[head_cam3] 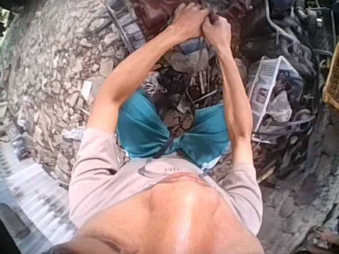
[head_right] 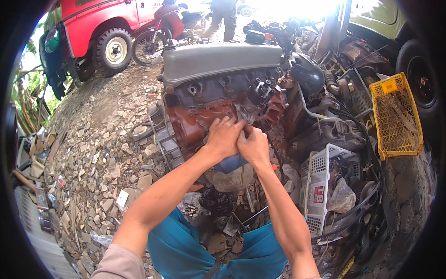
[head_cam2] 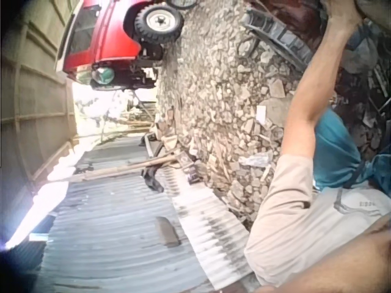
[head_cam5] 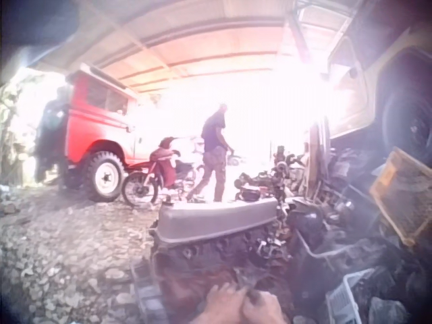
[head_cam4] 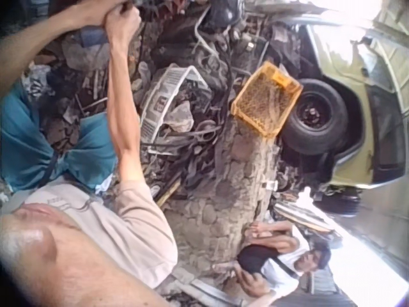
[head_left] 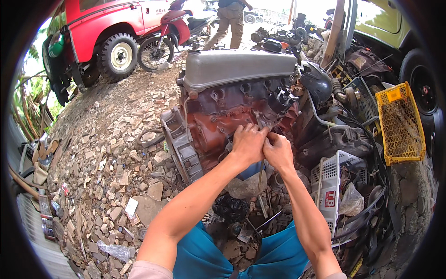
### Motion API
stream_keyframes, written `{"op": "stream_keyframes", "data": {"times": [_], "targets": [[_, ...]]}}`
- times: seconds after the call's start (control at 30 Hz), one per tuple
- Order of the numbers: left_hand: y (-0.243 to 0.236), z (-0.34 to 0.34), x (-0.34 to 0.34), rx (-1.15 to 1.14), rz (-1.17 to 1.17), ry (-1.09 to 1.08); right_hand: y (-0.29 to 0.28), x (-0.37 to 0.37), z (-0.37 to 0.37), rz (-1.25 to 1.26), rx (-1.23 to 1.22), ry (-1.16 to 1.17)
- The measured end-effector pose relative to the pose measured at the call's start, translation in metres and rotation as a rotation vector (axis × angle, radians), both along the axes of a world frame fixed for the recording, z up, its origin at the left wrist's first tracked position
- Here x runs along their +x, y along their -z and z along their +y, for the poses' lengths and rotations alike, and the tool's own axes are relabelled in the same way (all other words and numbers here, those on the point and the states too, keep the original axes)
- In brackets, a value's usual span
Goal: The person sits on the ground and uses a wrench to loosen and tighten bolts on a car engine block. They repeatedly adjust the tool and their grip while working on the top surface of the engine.
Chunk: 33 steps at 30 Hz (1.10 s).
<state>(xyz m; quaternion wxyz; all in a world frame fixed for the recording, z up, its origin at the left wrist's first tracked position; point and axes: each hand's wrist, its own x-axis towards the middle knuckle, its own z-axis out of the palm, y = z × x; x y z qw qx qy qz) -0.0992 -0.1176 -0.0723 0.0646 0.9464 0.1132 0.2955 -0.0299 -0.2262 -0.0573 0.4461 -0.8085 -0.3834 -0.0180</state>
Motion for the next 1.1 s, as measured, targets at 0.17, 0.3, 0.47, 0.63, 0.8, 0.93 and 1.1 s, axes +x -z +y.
{"op": "stream_keyframes", "data": {"times": [0.17,0.3,0.47,0.63,0.8,0.93,1.1], "targets": [[0.004,0.004,0.0,-0.039,0.005,-0.013,0.004,0.001,-0.004,0.106,0.108,0.007],[0.003,0.007,0.007,-0.034,0.005,0.015,0.004,0.009,-0.008,0.176,0.122,0.02],[0.006,0.01,0.009,-0.058,0.017,0.037,0.008,0.022,-0.011,0.312,0.131,-0.043],[0.001,0.008,0.011,-0.134,0.032,0.063,0.026,0.04,-0.006,0.389,0.216,-0.105],[-0.001,0.0,0.017,-0.278,-0.008,0.049,0.028,0.053,-0.008,0.62,0.236,-0.191],[0.006,-0.002,0.019,-0.248,-0.061,0.008,0.022,0.045,-0.004,0.652,0.217,-0.232],[-0.005,-0.002,0.021,-0.293,0.091,0.025,0.025,0.032,0.005,0.509,0.254,-0.112]]}}
